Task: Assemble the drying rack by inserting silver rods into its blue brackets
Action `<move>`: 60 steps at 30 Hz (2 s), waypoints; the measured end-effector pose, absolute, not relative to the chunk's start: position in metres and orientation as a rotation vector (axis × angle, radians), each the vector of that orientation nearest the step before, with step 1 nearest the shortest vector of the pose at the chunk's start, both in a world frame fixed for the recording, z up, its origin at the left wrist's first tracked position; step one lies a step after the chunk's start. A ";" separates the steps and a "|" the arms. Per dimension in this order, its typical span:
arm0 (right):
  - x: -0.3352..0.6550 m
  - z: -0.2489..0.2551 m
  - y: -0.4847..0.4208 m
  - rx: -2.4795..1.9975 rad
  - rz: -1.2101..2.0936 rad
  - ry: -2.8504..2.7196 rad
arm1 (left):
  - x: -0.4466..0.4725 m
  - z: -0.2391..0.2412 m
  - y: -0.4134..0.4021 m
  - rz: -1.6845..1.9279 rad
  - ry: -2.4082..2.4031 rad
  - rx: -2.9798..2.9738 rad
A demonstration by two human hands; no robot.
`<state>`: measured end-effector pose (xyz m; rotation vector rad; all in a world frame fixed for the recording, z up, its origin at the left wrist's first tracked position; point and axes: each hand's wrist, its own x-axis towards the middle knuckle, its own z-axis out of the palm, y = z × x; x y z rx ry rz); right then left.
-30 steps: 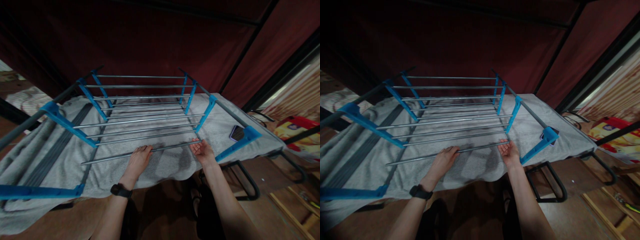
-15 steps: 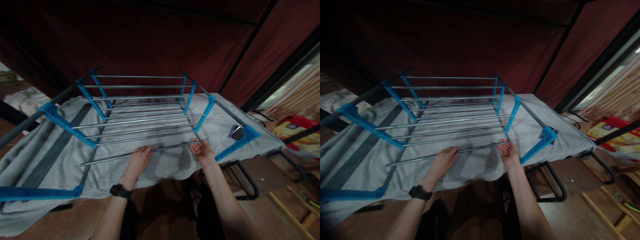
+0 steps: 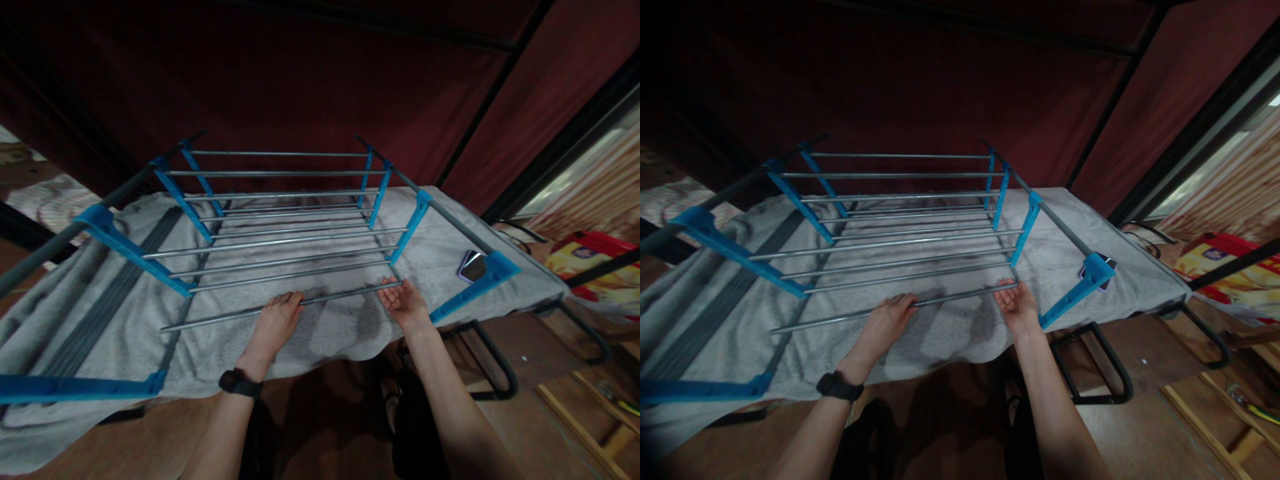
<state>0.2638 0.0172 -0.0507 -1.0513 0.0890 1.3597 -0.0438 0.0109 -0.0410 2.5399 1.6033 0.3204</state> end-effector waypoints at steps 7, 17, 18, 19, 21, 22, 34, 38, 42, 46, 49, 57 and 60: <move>0.264 -0.055 0.018 -1.035 1.316 0.090 | -0.043 -0.041 0.011 0.340 1.588 2.545; 0.262 -0.052 0.020 -1.031 1.259 0.134 | -0.044 -0.042 0.010 0.337 1.584 2.541; 0.262 -0.051 0.020 -1.036 1.261 0.133 | -0.044 -0.042 0.011 0.333 1.587 2.541; 0.262 -0.050 0.020 -1.039 1.262 0.132 | -0.043 -0.042 0.011 0.330 1.589 2.540; 0.261 -0.049 0.020 -1.043 1.264 0.125 | -0.043 -0.042 0.012 0.323 1.594 2.538; 0.261 -0.048 0.019 -1.045 1.265 0.123 | -0.043 -0.042 0.012 0.321 1.598 2.537; 0.262 -0.053 0.020 -1.024 1.258 0.100 | -0.045 -0.044 0.011 0.359 1.582 2.557; 0.262 -0.055 0.020 -1.019 1.256 0.088 | -0.045 -0.044 0.011 0.369 1.583 2.549; 0.261 -0.055 0.020 -1.023 1.245 0.081 | -0.045 -0.043 0.011 0.363 1.590 2.541; 0.262 -0.057 0.020 -1.027 1.255 0.046 | -0.043 -0.041 0.010 0.330 1.612 2.554; 0.263 -0.057 0.019 -1.043 1.262 0.024 | -0.042 -0.040 0.009 0.308 1.611 2.587; 0.263 -0.053 0.017 -1.134 1.276 0.033 | -0.038 -0.040 0.006 0.263 1.638 2.686; 0.264 -0.051 0.017 -1.160 1.276 0.029 | -0.036 -0.040 0.003 0.256 1.645 2.724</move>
